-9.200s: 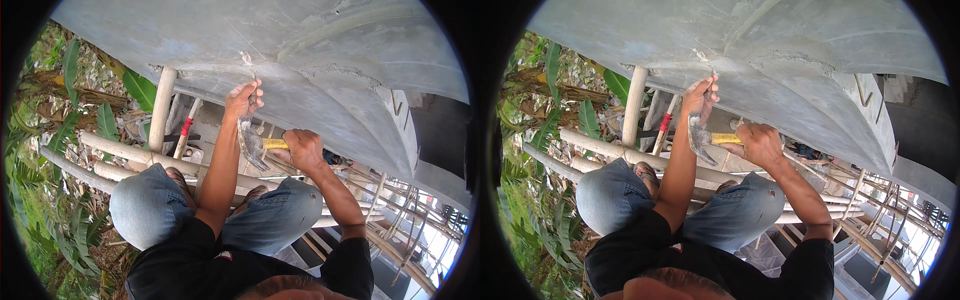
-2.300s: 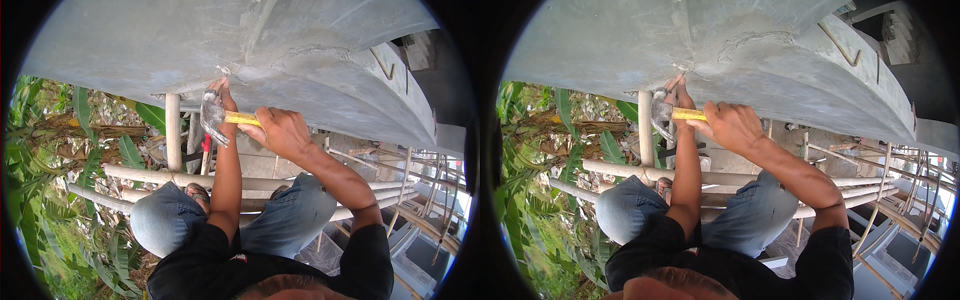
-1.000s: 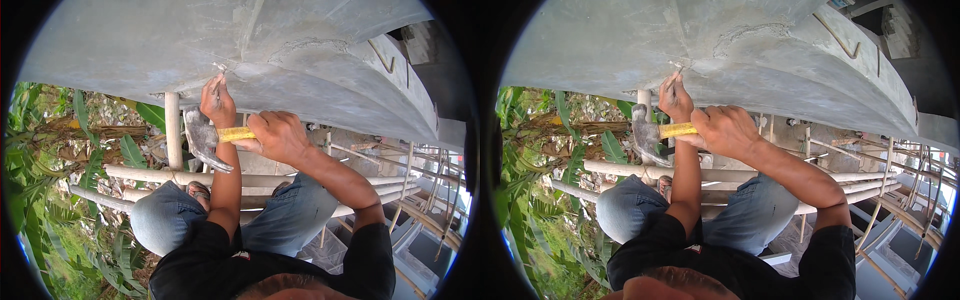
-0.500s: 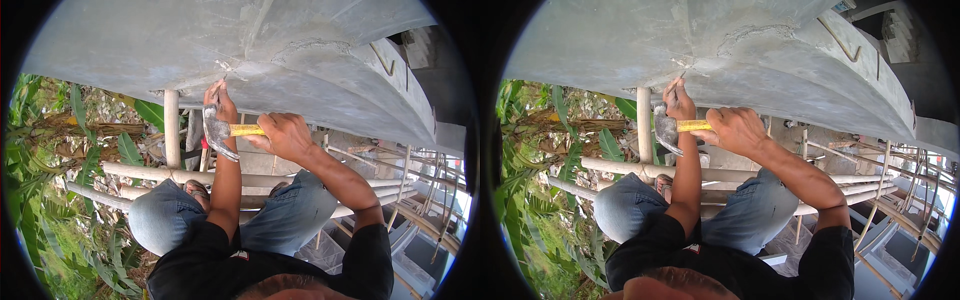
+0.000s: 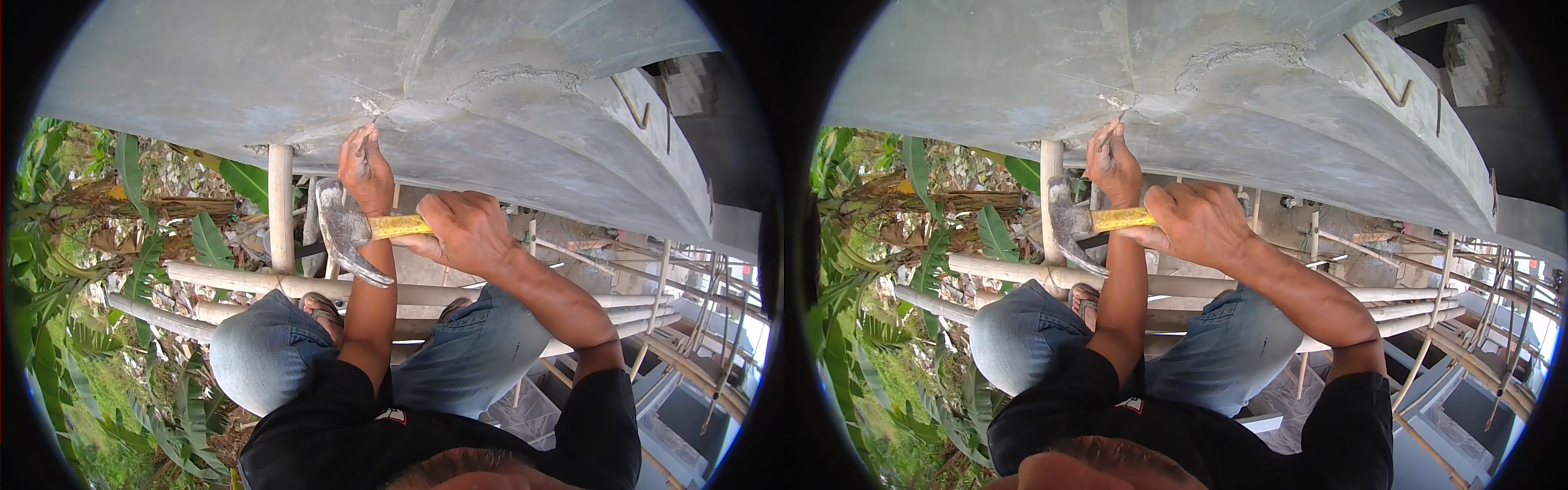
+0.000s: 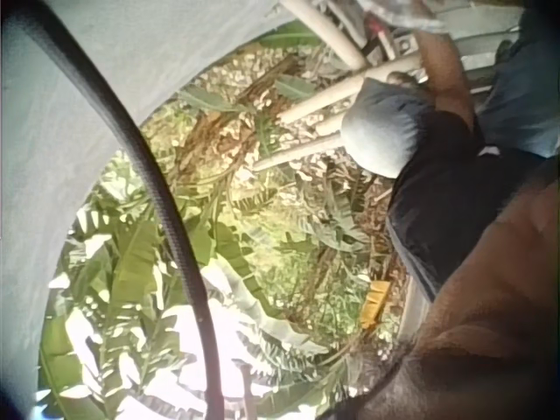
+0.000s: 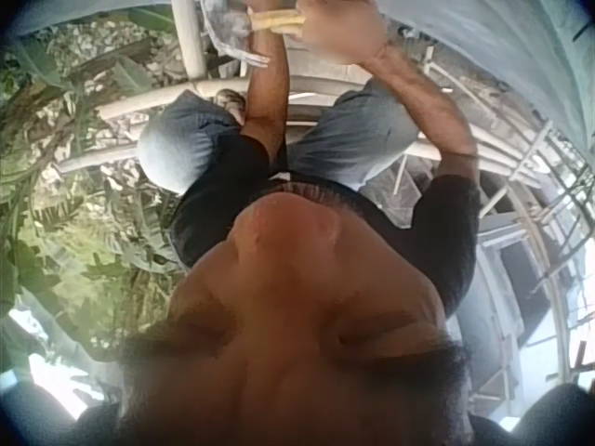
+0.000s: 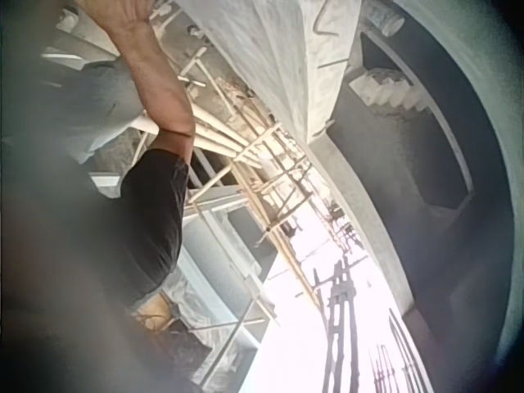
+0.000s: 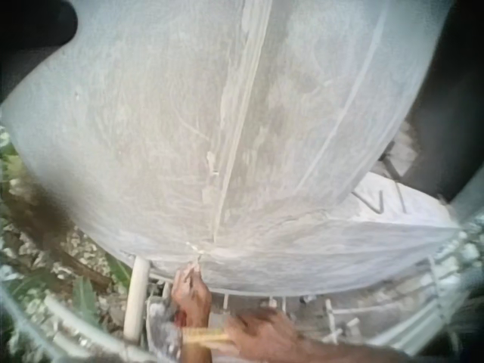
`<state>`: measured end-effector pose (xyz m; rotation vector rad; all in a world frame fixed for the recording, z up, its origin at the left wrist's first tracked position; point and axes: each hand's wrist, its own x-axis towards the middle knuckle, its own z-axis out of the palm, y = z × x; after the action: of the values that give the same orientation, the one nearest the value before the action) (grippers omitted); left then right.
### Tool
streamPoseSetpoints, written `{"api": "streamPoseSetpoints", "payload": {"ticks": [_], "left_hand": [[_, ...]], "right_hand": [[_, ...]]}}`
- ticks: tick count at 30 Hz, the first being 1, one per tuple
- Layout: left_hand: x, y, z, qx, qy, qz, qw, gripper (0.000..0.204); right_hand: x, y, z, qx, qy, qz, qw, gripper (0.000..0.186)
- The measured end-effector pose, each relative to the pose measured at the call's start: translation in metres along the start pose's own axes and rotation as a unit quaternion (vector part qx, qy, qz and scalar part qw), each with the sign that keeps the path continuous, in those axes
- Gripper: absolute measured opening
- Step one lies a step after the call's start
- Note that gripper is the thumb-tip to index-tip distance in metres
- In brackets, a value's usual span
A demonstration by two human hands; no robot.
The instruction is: The person hammers a bent metal rod into a hole in a concrete wall and سپس uses a hammer and a nail to secure it.
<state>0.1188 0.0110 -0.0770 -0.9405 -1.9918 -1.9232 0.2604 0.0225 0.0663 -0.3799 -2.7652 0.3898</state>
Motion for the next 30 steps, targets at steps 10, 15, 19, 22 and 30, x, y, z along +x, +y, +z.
{"api": "streamPoseSetpoints", "payload": {"ticks": [10,15,19,22,30], "left_hand": [[-0.005,-0.007,0.009,-0.034,-0.01,-0.153,0.988,0.013],[-0.016,-0.002,0.006,-0.029,-0.018,-0.037,0.999,0.012],[-0.02,0.014,0.013,-0.069,0.001,-0.028,0.997,0.023],[-0.018,0.008,0.019,-0.095,0.025,-0.021,0.995,0.023],[-0.024,0.003,0.015,-0.065,0.006,-0.015,0.998,0.043]], "right_hand": [[0.004,0.014,0.013,-0.06,-0.086,0.089,0.99,0.042],[-0.012,0.02,0.004,-0.03,-0.064,0.027,0.997,0.043],[-0.039,0.037,-0.002,-0.019,-0.077,0.02,0.997,0.038],[-0.052,0.043,-0.002,-0.018,-0.08,0.065,0.995,0.037],[-0.061,0.054,-0.001,0.009,-0.053,0.014,0.998,0.038]]}}
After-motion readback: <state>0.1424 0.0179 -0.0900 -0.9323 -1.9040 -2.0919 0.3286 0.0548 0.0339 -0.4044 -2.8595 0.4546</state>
